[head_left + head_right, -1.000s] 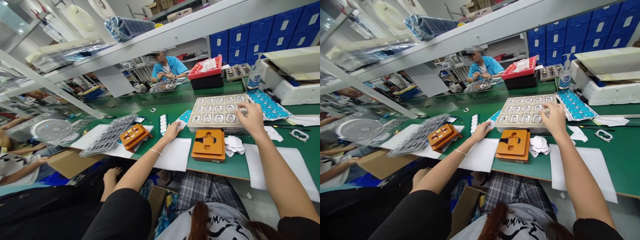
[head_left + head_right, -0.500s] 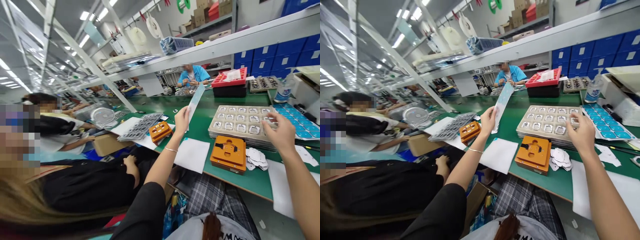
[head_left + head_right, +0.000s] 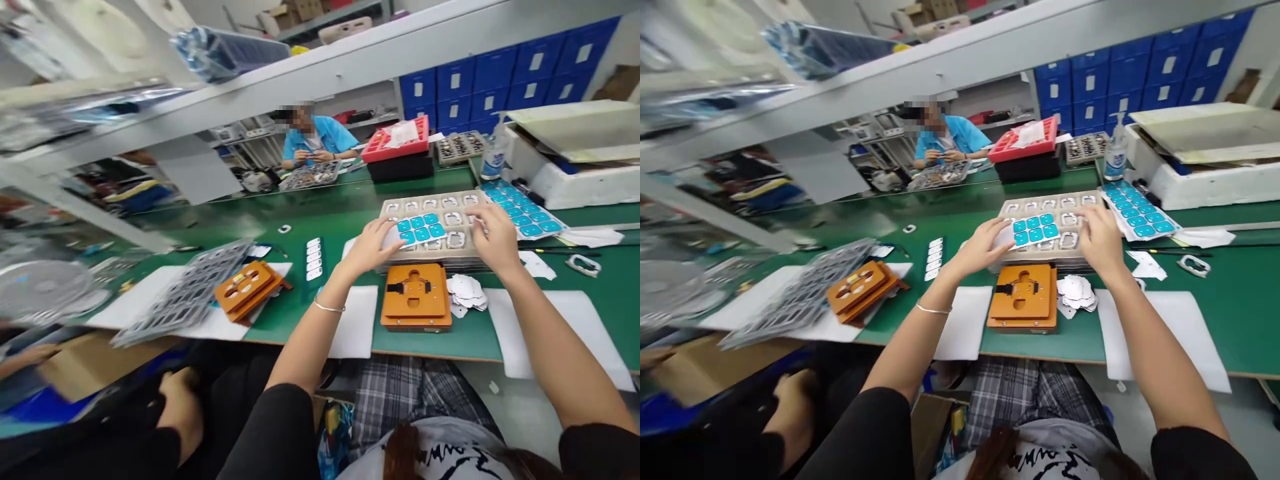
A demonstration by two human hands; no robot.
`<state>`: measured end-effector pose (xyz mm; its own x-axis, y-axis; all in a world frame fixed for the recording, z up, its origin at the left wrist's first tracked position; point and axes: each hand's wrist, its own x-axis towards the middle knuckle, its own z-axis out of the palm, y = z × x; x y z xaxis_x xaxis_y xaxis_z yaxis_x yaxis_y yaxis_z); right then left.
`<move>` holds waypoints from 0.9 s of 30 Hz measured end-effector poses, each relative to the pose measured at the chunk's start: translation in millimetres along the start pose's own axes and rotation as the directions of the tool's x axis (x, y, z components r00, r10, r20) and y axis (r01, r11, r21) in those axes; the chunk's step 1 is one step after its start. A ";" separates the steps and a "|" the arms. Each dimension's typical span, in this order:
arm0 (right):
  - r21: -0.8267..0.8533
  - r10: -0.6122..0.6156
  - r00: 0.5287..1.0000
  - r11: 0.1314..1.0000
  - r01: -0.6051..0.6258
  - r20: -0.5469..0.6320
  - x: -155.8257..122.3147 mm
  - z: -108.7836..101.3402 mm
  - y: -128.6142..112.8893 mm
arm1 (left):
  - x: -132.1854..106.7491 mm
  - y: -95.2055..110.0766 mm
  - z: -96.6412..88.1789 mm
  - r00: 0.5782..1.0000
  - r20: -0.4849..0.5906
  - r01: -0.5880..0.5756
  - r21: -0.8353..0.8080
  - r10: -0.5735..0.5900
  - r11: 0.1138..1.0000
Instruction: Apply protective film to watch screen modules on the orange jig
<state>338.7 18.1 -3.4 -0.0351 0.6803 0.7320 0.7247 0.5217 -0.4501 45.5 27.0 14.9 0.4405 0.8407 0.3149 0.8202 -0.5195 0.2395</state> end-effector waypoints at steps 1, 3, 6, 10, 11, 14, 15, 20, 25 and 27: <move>-0.030 0.015 0.999 0.999 -0.014 0.036 1.3 -2.5 -1.4 | 3.6 0.4 4.0 1.000 0.010 0.010 0.007 -0.010 1.000; -0.085 0.055 0.993 0.995 -0.047 0.101 4.1 -9.9 -4.2 | 8.0 0.5 12.2 0.999 0.033 0.028 0.016 -0.029 0.999; -0.163 0.125 0.967 0.983 -0.089 0.224 4.2 -27.1 -10.7 | 5.9 -1.6 22.1 0.999 0.022 0.041 0.025 -0.041 0.999; -0.215 0.171 0.862 0.974 -0.075 0.477 -14.3 -51.3 -30.6 | -6.7 -4.9 25.9 0.986 -0.167 0.012 0.082 0.002 0.997; -0.211 0.167 0.829 0.976 -0.060 0.534 -22.5 -55.2 -36.7 | -10.2 -4.4 24.5 0.975 -0.218 -0.020 0.087 0.039 0.996; -0.170 0.103 0.710 0.985 0.024 0.697 -50.3 -58.8 -51.6 | -22.4 3.4 15.1 0.918 -0.342 -0.195 0.057 0.202 0.979; -0.153 0.075 0.656 0.986 0.062 0.751 -58.8 -57.5 -54.5 | -27.7 8.7 11.2 0.897 -0.361 -0.257 0.041 0.254 0.966; -0.153 -0.025 0.496 0.936 0.315 0.868 -78.0 -43.3 -53.1 | -61.6 48.5 3.7 0.909 -0.016 -0.417 -0.066 0.417 0.906; -0.178 -0.064 0.446 0.860 0.478 0.893 -67.2 -32.3 -41.3 | -81.2 67.3 17.5 0.894 0.234 -0.405 0.062 0.381 0.912; -0.174 -0.071 0.419 0.837 0.519 0.905 -61.4 -30.0 -38.1 | -83.7 64.6 18.8 0.894 0.257 -0.398 0.080 0.367 0.914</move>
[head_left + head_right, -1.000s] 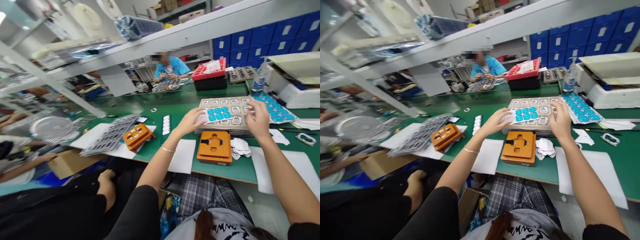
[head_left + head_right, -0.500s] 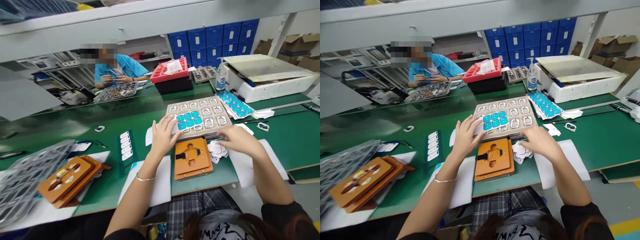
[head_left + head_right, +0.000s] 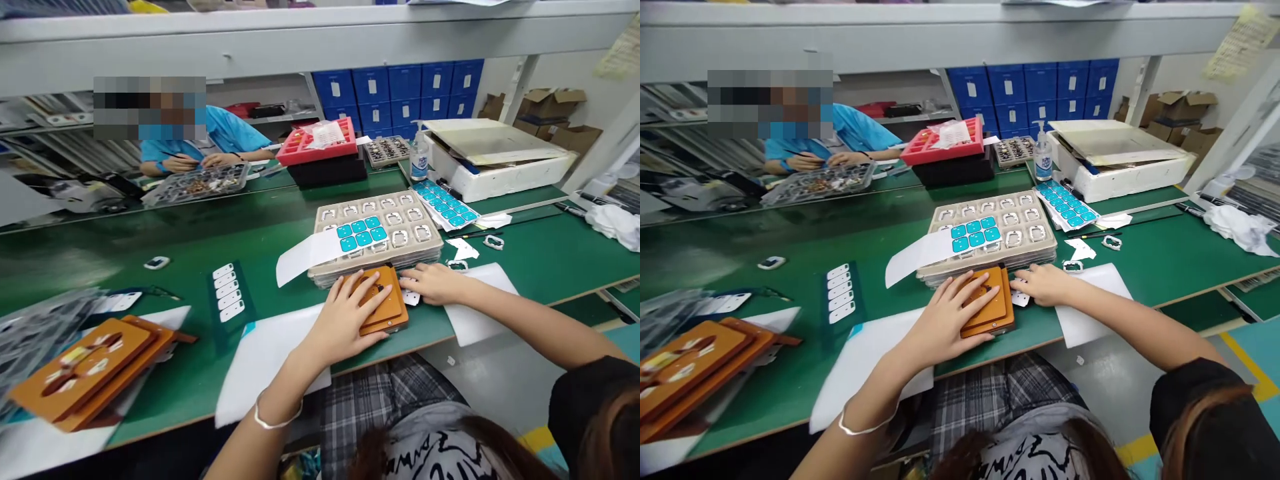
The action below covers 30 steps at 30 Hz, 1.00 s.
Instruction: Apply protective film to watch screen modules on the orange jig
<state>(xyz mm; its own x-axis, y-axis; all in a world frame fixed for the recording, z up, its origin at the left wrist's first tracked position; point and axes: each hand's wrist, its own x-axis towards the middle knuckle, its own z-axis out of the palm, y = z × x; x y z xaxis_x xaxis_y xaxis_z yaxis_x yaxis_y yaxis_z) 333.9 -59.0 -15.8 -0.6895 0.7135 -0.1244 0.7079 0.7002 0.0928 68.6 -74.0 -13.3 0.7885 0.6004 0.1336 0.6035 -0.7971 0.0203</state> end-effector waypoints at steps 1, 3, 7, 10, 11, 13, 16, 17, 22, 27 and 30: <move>-0.020 -0.011 1.000 1.000 0.011 0.010 1.5 -1.0 1.9 | -2.0 -1.8 0.0 1.000 0.008 0.004 0.005 -0.004 1.000; -0.053 -0.030 0.999 0.998 0.032 0.026 2.6 -2.4 4.2 | -6.9 -5.8 -1.1 1.000 0.014 0.026 0.013 -0.027 1.000; -0.098 -0.045 0.999 0.994 0.046 0.020 -2.0 -1.6 5.0 | -17.1 -7.8 0.2 0.996 -0.022 0.088 0.020 -0.088 0.996; -0.126 -0.052 0.999 0.991 0.052 0.001 -6.5 0.2 6.8 | -21.4 -4.0 4.8 0.993 -0.054 0.107 0.004 -0.107 0.994; -0.136 -0.063 0.998 0.989 0.063 0.001 -7.2 0.3 8.1 | -22.1 -2.6 6.3 0.992 -0.063 0.112 -0.002 -0.112 0.994; -0.159 -0.102 0.995 0.982 0.102 0.010 -6.6 -0.9 11.8 | -22.5 -0.5 8.5 0.989 -0.082 0.123 -0.014 -0.123 0.992; -0.193 -0.188 0.981 0.962 0.192 0.037 -1.9 -5.8 19.2 | -22.2 0.3 10.7 0.985 -0.111 0.128 -0.034 -0.131 0.991; -0.204 -0.218 0.975 0.953 0.223 0.047 0.1 -7.8 21.5 | -22.0 0.2 11.4 0.984 -0.119 0.128 -0.042 -0.132 0.991; -0.238 -0.303 0.951 0.921 0.309 0.062 5.2 -12.5 26.9 | -21.0 -1.0 16.6 0.980 -0.140 0.131 -0.064 -0.139 0.989; -0.204 -0.246 0.969 0.950 0.237 -0.018 -1.8 -3.0 26.9 | -18.7 -2.5 18.7 0.974 -0.171 0.136 -0.068 -0.146 0.988; -0.132 -0.200 0.975 0.974 0.187 -0.093 -7.1 3.0 28.9 | -19.6 3.1 11.9 0.974 -0.169 0.136 -0.083 -0.148 0.987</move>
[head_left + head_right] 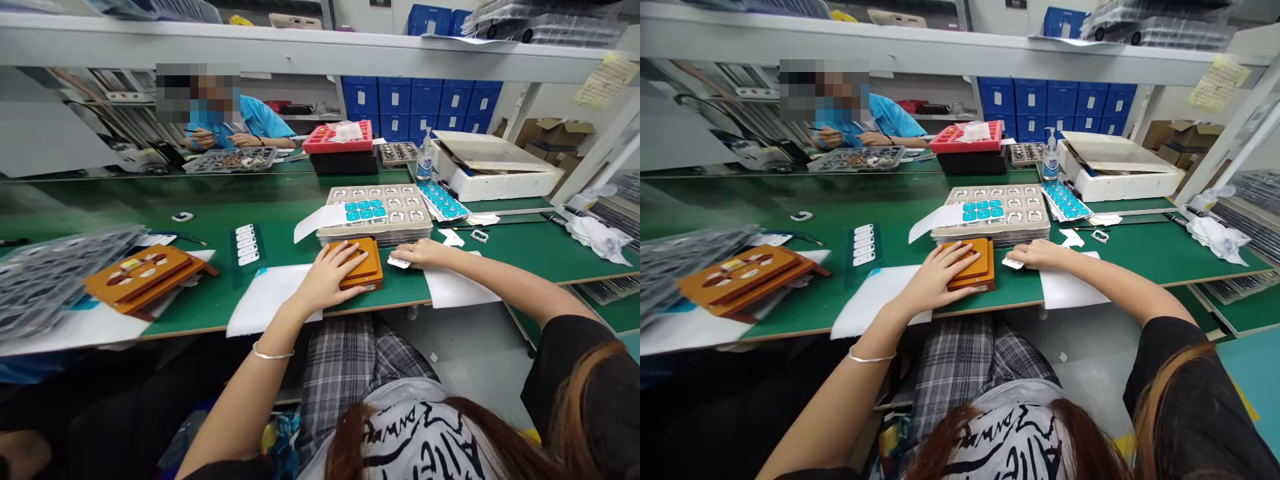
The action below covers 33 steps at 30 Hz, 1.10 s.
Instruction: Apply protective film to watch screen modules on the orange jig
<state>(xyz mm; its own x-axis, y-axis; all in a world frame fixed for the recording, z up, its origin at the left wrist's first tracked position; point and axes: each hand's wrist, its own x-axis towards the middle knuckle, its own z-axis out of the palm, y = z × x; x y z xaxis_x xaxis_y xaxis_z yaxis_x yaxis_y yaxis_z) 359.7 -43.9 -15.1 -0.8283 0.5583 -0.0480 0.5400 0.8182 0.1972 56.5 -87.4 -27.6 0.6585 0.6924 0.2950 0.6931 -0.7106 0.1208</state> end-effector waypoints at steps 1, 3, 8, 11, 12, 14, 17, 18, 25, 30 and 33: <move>0.029 0.017 1.000 0.999 -0.016 -0.027 -1.3 1.6 0.3 | -1.0 4.3 -3.7 1.000 -0.018 -0.012 -0.015 0.012 1.000; 0.092 0.049 0.995 0.995 -0.041 -0.086 -2.0 4.2 1.0 | -4.0 16.1 -12.2 0.993 -0.110 -0.051 -0.067 0.043 0.996; 0.288 0.152 0.957 0.955 -0.077 -0.247 3.1 -2.9 8.8 | -9.8 46.0 -27.5 0.943 -0.329 -0.134 -0.246 0.048 0.960; 0.417 0.268 0.889 0.903 -0.098 -0.372 3.0 -23.5 12.1 | -5.0 56.2 -27.5 0.924 -0.382 -0.103 -0.284 -0.014 0.953; 0.449 0.308 0.859 0.887 -0.104 -0.410 1.5 -31.7 9.4 | -2.1 59.7 -26.2 0.911 -0.410 -0.087 -0.299 -0.046 0.950; 0.557 0.368 0.811 0.828 -0.063 -0.454 -3.6 -46.0 -6.0 | 3.5 69.1 -22.1 0.886 -0.449 -0.067 -0.372 -0.116 0.926; 0.867 0.396 0.819 0.445 0.225 -0.416 -11.5 -52.9 -54.9 | -1.0 88.3 -13.2 0.887 -0.407 -0.076 -0.597 -0.220 0.799; 0.909 0.387 0.834 0.301 0.289 -0.393 -12.7 -49.7 -75.6 | -8.9 94.7 -9.4 0.888 -0.373 -0.061 -0.677 -0.270 0.733; 0.976 0.070 0.987 -0.158 0.153 -0.143 29.6 24.7 -205.9 | -141.4 124.5 37.7 0.657 0.113 0.305 -0.944 -0.745 0.126; 0.910 -0.401 0.913 -0.403 -0.098 -0.079 89.3 59.8 -282.8 | -242.0 148.2 40.2 0.145 -0.044 0.438 -0.893 -0.988 0.104; 0.879 -0.522 0.850 -0.436 -0.194 -0.072 101.1 56.0 -297.7 | -302.5 160.6 16.3 -0.225 -0.377 0.513 -0.830 -0.899 0.219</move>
<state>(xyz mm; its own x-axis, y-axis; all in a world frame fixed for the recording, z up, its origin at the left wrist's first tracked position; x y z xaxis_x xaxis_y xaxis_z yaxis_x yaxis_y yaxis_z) 123.6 -223.4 -133.5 -0.9966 0.0372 -0.0735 0.0563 -0.3439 -0.9373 -26.6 -409.0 -112.9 -0.8815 0.4356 0.1822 0.2468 0.0959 0.9643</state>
